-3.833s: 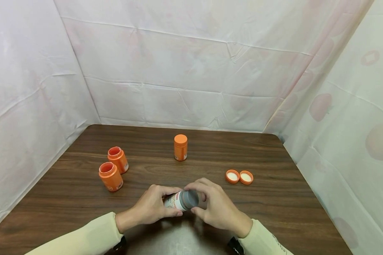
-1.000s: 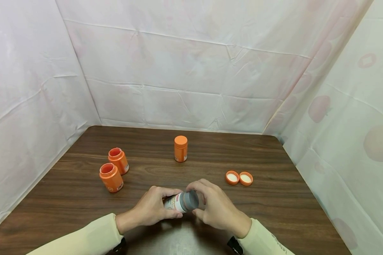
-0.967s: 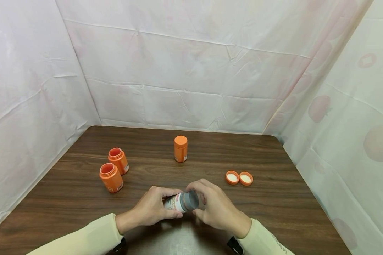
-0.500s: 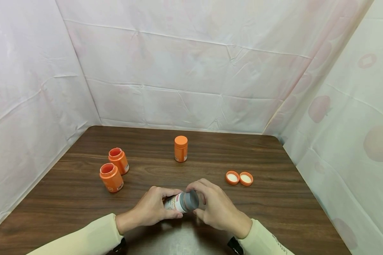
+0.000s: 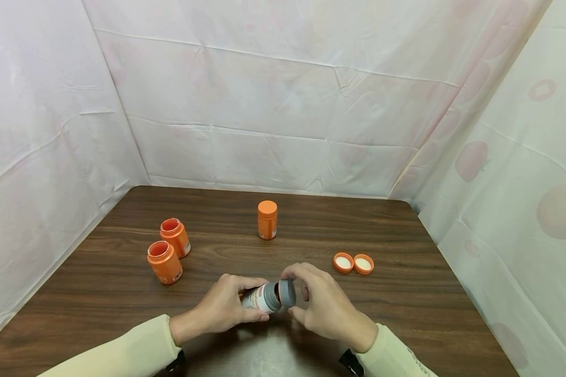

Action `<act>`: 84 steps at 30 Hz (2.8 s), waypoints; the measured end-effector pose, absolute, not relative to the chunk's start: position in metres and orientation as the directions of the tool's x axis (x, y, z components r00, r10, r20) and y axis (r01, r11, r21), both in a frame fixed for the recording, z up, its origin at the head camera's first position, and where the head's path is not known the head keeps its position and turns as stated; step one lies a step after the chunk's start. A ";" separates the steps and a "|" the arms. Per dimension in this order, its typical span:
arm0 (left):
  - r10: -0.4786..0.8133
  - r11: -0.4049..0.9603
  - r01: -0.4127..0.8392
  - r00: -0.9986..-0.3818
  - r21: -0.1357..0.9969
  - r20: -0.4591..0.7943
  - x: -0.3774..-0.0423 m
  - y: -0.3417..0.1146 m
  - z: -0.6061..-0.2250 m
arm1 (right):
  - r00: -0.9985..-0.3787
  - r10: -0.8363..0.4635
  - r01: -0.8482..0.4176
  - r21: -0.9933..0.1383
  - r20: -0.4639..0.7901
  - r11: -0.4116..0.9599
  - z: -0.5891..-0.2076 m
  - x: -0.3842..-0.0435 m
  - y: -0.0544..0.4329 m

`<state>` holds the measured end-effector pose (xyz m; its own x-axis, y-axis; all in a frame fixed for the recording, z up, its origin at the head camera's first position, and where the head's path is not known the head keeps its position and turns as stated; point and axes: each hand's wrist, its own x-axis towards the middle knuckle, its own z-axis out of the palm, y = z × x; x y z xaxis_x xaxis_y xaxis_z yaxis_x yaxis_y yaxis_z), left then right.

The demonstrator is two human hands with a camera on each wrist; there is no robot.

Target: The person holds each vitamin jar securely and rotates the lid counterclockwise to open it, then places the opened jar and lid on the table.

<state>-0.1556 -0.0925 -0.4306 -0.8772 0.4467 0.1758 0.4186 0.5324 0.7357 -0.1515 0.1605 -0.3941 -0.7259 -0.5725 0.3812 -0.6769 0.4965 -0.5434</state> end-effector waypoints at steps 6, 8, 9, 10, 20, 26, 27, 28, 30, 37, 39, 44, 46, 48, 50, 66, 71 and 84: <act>0.449 0.533 0.419 -0.876 0.735 0.174 -0.156 -0.093 -0.429 | -0.736 -0.561 -0.665 -0.557 0.379 0.497 -0.394 -0.153 0.164; 0.450 0.530 0.419 -0.876 0.737 0.174 -0.156 -0.093 -0.429 | -0.739 -0.560 -0.662 -0.558 0.376 0.500 -0.394 -0.153 0.165; 0.450 0.529 0.419 -0.876 0.738 0.174 -0.156 -0.094 -0.429 | -0.741 -0.557 -0.659 -0.559 0.373 0.503 -0.395 -0.153 0.166; 0.451 0.525 0.418 -0.875 0.741 0.174 -0.156 -0.094 -0.429 | -0.746 -0.555 -0.654 -0.563 0.368 0.506 -0.395 -0.153 0.167; 0.441 0.530 0.411 -0.881 0.742 0.173 -0.156 -0.094 -0.429 | -0.770 -0.541 -0.624 -0.579 0.339 0.525 -0.398 -0.153 0.176; 0.439 0.523 0.408 -0.882 0.749 0.174 -0.155 -0.095 -0.428 | -0.777 -0.541 -0.610 -0.596 0.322 0.522 -0.401 -0.153 0.180; 0.438 0.522 0.408 -0.882 0.749 0.175 -0.155 -0.095 -0.428 | -0.780 -0.539 -0.605 -0.600 0.318 0.523 -0.401 -0.153 0.181; 0.438 0.521 0.410 -0.881 0.749 0.177 -0.155 -0.095 -0.428 | -0.783 -0.537 -0.602 -0.604 0.314 0.523 -0.402 -0.153 0.181; 0.438 0.518 0.411 -0.881 0.750 0.181 -0.155 -0.095 -0.428 | -0.785 -0.532 -0.599 -0.604 0.316 0.525 -0.402 -0.153 0.182; 0.432 0.513 0.411 -0.882 0.754 0.187 -0.155 -0.096 -0.429 | -0.771 -0.499 -0.633 -0.559 0.395 0.536 -0.403 -0.153 0.186; 0.428 0.514 0.408 -0.884 0.754 0.187 -0.155 -0.096 -0.429 | -0.772 -0.486 -0.634 -0.556 0.409 0.538 -0.403 -0.152 0.187; 0.420 0.523 0.399 -0.889 0.753 0.180 -0.155 -0.097 -0.428 | -0.799 -0.454 -0.600 -0.573 0.394 0.558 -0.404 -0.152 0.191; 0.420 0.526 0.397 -0.890 0.752 0.176 -0.155 -0.097 -0.428 | -0.811 -0.441 -0.584 -0.581 0.384 0.567 -0.405 -0.152 0.192; 0.420 0.527 0.397 -0.890 0.752 0.175 -0.155 -0.097 -0.428 | -0.821 -0.429 -0.569 -0.589 0.376 0.573 -0.405 -0.152 0.194; 0.419 0.526 0.394 -0.891 0.754 0.174 -0.155 -0.097 -0.428 | -0.831 -0.417 -0.555 -0.596 0.368 0.580 -0.406 -0.152 0.195; 0.404 0.530 0.391 -0.896 0.752 0.181 -0.155 -0.099 -0.425 | -0.892 -0.351 -0.449 -0.652 0.286 0.611 -0.410 -0.151 0.217; 0.395 0.526 0.389 -0.899 0.757 0.188 -0.155 -0.100 -0.425 | -0.894 -0.338 -0.447 -0.640 0.294 0.625 -0.410 -0.152 0.225; 0.378 0.524 0.398 -0.901 0.753 0.213 -0.156 -0.103 -0.425 | -0.921 -0.235 -0.382 -0.613 0.310 0.691 -0.415 -0.157 0.248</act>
